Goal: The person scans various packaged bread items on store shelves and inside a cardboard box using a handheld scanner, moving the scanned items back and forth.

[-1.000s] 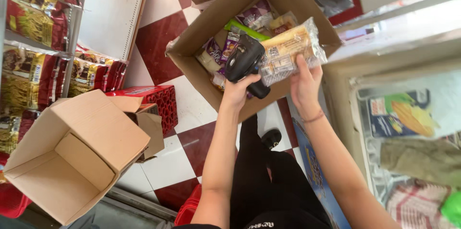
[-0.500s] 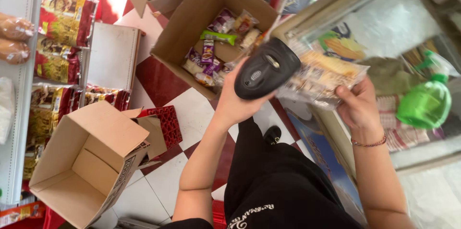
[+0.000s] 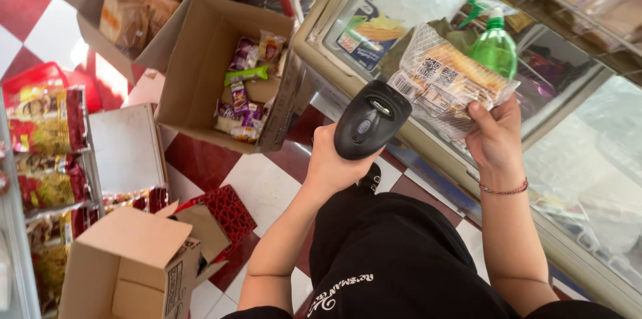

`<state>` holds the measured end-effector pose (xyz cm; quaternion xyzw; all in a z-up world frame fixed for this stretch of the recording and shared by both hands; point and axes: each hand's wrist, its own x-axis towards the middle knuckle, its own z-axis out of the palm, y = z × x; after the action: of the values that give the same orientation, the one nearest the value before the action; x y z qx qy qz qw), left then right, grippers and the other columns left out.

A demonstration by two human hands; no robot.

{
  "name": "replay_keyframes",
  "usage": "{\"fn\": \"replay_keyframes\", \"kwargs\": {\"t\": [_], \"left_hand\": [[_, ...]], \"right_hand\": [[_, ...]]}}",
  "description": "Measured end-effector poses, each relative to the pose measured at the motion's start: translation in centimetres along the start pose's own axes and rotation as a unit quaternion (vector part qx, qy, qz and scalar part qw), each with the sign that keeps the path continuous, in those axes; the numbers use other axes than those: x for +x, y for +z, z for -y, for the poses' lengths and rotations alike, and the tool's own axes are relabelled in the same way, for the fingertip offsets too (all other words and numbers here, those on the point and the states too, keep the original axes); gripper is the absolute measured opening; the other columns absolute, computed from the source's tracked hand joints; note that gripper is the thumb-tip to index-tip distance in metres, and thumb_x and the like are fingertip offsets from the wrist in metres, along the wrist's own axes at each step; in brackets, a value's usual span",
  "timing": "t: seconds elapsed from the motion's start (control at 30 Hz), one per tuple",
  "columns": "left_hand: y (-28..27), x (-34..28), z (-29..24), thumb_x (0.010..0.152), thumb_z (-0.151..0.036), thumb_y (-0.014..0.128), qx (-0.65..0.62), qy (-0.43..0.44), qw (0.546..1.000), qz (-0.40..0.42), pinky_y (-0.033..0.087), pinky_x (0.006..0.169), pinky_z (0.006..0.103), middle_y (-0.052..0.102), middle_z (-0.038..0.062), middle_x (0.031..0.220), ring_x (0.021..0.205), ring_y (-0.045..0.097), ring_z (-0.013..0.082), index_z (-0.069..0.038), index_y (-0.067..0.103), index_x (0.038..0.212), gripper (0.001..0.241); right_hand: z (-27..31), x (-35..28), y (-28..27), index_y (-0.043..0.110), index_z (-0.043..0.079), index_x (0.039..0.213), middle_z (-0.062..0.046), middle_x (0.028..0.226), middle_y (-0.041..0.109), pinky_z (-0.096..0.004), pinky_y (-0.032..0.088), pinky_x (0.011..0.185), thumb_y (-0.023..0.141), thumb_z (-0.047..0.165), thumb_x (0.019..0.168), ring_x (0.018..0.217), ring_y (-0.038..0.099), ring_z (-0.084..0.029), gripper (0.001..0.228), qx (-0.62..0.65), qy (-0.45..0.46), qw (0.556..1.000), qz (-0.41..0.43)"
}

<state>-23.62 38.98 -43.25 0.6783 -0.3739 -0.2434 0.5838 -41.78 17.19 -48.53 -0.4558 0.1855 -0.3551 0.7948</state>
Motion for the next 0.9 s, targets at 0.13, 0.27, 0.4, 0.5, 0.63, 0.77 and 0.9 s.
{"fn": "replay_keyframes", "kwargs": {"t": [0.13, 0.27, 0.4, 0.5, 0.63, 0.77, 0.9], "left_hand": [[0.7, 2.3, 0.4, 0.082, -0.01, 0.083, -0.042, 0.025, 0.999, 0.017, 0.059, 0.077, 0.028, 0.08, 0.009, 0.091, 0.083, 0.077, 0.0128, -0.001, 0.075, 0.104, 0.025], [1.8, 3.7, 1.2, 0.072, -0.004, 0.086, -0.085, 0.075, 0.99, 0.087, 0.056, 0.091, 0.0296, 0.074, 0.011, 0.107, 0.099, 0.071, 0.0162, 0.002, 0.062, 0.124, 0.057], [3.3, 6.9, 2.5, 0.075, 0.001, 0.084, -0.218, 0.013, 0.962, 0.163, 0.052, 0.098, 0.0322, 0.067, 0.012, 0.123, 0.112, 0.064, 0.0178, -0.001, 0.049, 0.144, 0.077], [3.1, 9.2, 2.6, 0.086, 0.002, 0.08, -0.434, -0.09, 0.869, 0.22, 0.058, 0.107, 0.0442, 0.064, 0.014, 0.135, 0.121, 0.067, 0.0292, 0.001, 0.051, 0.144, 0.065], [1.9, 12.7, 2.4, 0.081, 0.003, 0.079, -0.554, -0.085, 0.777, 0.286, 0.049, 0.112, 0.0467, 0.056, 0.007, 0.149, 0.141, 0.052, 0.0246, -0.007, 0.048, 0.149, 0.075], [0.9, 16.5, 2.3, 0.089, 0.002, 0.074, -0.474, -0.045, 0.818, 0.321, 0.036, 0.121, 0.0379, 0.052, 0.012, 0.161, 0.146, 0.048, 0.0225, -0.001, 0.052, 0.153, 0.067], [0.7, 19.5, 2.6, 0.088, 0.001, 0.074, -0.454, -0.014, 0.838, 0.304, 0.034, 0.123, 0.0345, 0.054, 0.014, 0.157, 0.147, 0.048, 0.0221, -0.001, 0.053, 0.15, 0.065]], "right_hand": [[-0.3, -0.6, -1.3, 0.052, -0.001, 0.143, -0.011, 0.142, 0.063, -0.037, 0.047, 0.116, 0.067, 0.0, 0.097, 0.132, 0.06, -0.022, 0.048, -0.001, 0.003, 0.994, -0.113], [-0.9, -1.1, -0.2, 0.052, 0.003, 0.142, -0.01, 0.139, 0.062, -0.035, 0.046, 0.114, 0.064, -0.004, 0.093, 0.13, 0.059, -0.021, 0.051, 0.006, -0.05, 0.98, -0.194], [0.1, -1.4, 3.1, 0.052, 0.007, 0.137, -0.007, 0.133, 0.058, -0.034, 0.047, 0.111, 0.071, -0.009, 0.091, 0.126, 0.056, -0.02, 0.052, -0.199, -0.229, 0.937, -0.175], [1.6, -0.5, 4.6, 0.063, 0.011, 0.126, -0.008, 0.127, 0.055, -0.036, 0.052, 0.11, 0.075, -0.008, 0.089, 0.125, 0.058, -0.024, 0.044, -0.428, -0.359, 0.816, -0.15], [3.1, 1.3, 5.9, 0.081, 0.015, 0.104, -0.009, 0.11, 0.063, -0.049, 0.054, 0.112, 0.078, -0.009, 0.072, 0.115, 0.063, -0.034, 0.04, -0.635, -0.451, 0.626, -0.035], [3.2, 2.7, 7.6, 0.082, 0.018, 0.102, -0.004, 0.107, 0.066, -0.048, 0.049, 0.112, 0.088, 0.003, 0.078, 0.115, 0.064, -0.028, 0.029, -0.669, -0.49, 0.558, -0.019], [2.4, 3.2, 8.0, 0.063, 0.01, 0.127, -0.008, 0.124, 0.058, -0.047, 0.036, 0.119, 0.067, -0.002, 0.077, 0.13, 0.055, -0.023, 0.051, -0.56, -0.439, 0.685, -0.152]]}}
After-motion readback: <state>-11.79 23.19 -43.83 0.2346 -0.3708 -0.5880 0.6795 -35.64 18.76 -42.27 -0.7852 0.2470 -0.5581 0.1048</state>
